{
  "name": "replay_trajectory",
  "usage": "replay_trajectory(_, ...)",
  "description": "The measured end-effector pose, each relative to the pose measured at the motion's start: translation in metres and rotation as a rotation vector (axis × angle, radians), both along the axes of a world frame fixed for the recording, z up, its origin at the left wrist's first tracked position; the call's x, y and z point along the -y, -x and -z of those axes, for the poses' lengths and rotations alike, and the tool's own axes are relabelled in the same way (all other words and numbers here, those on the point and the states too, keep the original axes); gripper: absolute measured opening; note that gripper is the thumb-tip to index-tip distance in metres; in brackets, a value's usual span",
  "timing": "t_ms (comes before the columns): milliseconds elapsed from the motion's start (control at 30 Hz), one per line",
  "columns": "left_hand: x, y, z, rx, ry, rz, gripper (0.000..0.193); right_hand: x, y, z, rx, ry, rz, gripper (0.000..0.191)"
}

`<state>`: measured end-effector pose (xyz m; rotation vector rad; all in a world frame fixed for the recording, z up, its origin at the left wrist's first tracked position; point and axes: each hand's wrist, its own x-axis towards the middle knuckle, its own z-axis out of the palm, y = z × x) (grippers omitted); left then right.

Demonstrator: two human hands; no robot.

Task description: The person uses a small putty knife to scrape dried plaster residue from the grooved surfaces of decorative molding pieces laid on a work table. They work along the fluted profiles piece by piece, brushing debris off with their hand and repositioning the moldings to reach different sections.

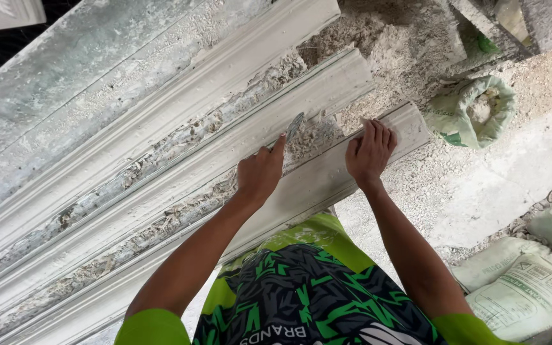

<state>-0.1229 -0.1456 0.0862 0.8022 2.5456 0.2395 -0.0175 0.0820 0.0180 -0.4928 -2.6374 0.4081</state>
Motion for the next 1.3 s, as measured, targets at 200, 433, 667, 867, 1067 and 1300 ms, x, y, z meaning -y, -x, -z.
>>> replay_trajectory(200, -0.041, 0.007, -0.005, -0.101, -0.168, 0.04, 0.059, -0.003, -0.001, -0.001, -0.002, 0.025, -0.06, 0.046)
replay_trajectory(433, -0.062, 0.011, -0.018, 0.092, 0.0, -0.018, 0.053, -0.002, 0.0, -0.002, 0.057, 0.101, 0.0, 0.04)
replay_trajectory(667, -0.092, 0.012, -0.007, 0.03, -0.074, 0.008, 0.055, -0.004, -0.003, 0.002, 0.037, 0.114, -0.015, 0.037)
replay_trajectory(867, -0.121, 0.017, -0.012, -0.042, -0.185, -0.035, 0.035, -0.001, 0.0, -0.005, 0.038, 0.14, -0.009, 0.038)
replay_trajectory(1067, -0.129, 0.021, -0.007, 0.07, -0.129, 0.018, 0.05, -0.001, 0.0, -0.007, -0.041, 0.12, 0.009, 0.031)
replay_trajectory(1300, -0.199, 0.039, -0.019, -0.051, -0.21, 0.023, 0.048, -0.002, 0.001, -0.002, -0.017, 0.096, 0.008, 0.025)
